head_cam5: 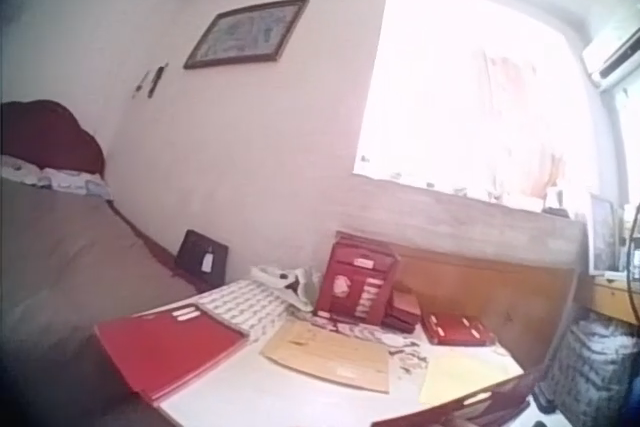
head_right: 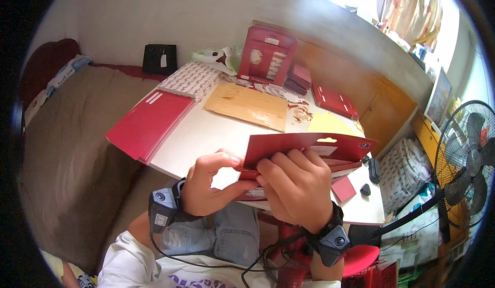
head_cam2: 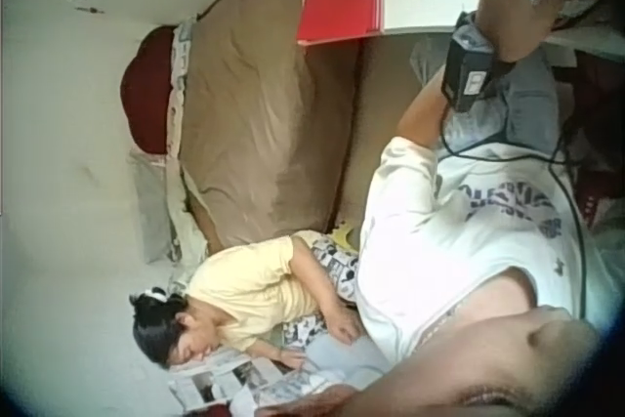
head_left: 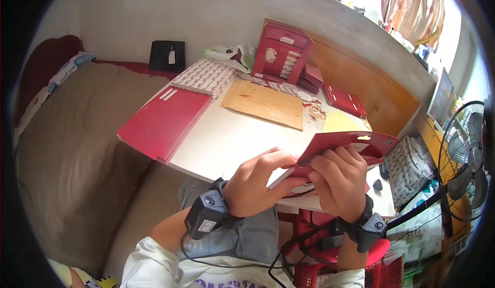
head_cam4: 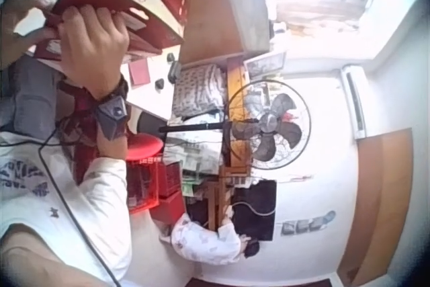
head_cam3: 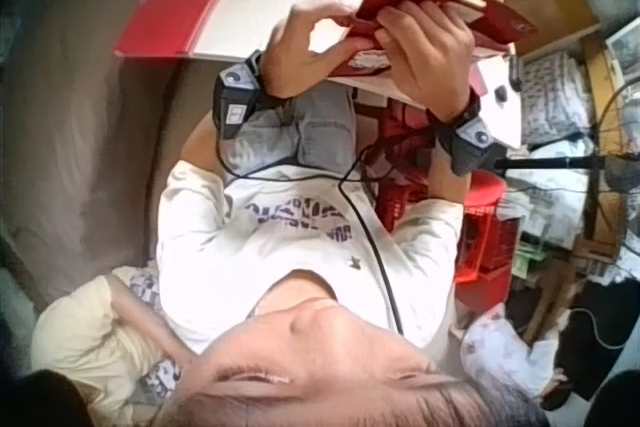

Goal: Assembling and folding cardboard wallets into red display folders.

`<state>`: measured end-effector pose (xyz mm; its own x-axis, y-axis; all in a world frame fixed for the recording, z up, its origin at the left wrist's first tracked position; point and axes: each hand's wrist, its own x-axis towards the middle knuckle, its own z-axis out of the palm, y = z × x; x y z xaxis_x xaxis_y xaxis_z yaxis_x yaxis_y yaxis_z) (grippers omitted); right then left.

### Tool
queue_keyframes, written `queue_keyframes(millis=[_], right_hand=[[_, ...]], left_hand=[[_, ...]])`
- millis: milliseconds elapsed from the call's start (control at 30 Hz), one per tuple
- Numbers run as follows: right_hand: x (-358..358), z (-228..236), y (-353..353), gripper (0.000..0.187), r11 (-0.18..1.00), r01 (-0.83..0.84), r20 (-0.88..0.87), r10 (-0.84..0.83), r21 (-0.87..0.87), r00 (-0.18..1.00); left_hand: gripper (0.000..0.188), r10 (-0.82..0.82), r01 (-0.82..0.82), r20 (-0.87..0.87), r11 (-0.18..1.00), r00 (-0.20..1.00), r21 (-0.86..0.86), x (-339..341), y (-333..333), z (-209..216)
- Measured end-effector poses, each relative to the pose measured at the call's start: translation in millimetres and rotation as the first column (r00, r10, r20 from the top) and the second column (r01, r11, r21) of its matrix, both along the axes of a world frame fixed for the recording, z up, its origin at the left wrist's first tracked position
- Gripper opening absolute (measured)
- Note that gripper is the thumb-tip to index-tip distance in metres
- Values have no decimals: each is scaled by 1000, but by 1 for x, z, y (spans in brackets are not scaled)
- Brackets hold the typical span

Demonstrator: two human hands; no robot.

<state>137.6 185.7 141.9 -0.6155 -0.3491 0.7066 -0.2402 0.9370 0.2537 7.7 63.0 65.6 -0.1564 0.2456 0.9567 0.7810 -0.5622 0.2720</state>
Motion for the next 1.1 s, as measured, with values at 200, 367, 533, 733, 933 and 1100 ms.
queue_keyframes(millis=[200,367,533,733,933,1100], right_hand=[[3,-4,-7,16,995,93,-3,-93,-25,996],[-6,-13,2,20,998,65,-140,-68,-27,988],[-9,-9,13,22,987,51,-171,-25,151,985],[-17,-12,12,23,993,65,-179,-46,98,983],[-23,-24,8,27,998,48,-257,-58,-44,965],[-17,-23,5,26,992,84,-224,-102,-91,969]], left_hand=[[52,3,0,-136,1000,991,20,0,-5,12],[46,63,-64,-175,998,983,-2,-6,-3,16],[43,61,-68,-177,997,982,-35,-11,-1,19],[31,29,-48,-162,992,986,-116,-19,0,27],[27,-38,22,-90,985,995,-169,-24,3,26],[25,-101,93,-70,990,992,-105,-27,9,22]])
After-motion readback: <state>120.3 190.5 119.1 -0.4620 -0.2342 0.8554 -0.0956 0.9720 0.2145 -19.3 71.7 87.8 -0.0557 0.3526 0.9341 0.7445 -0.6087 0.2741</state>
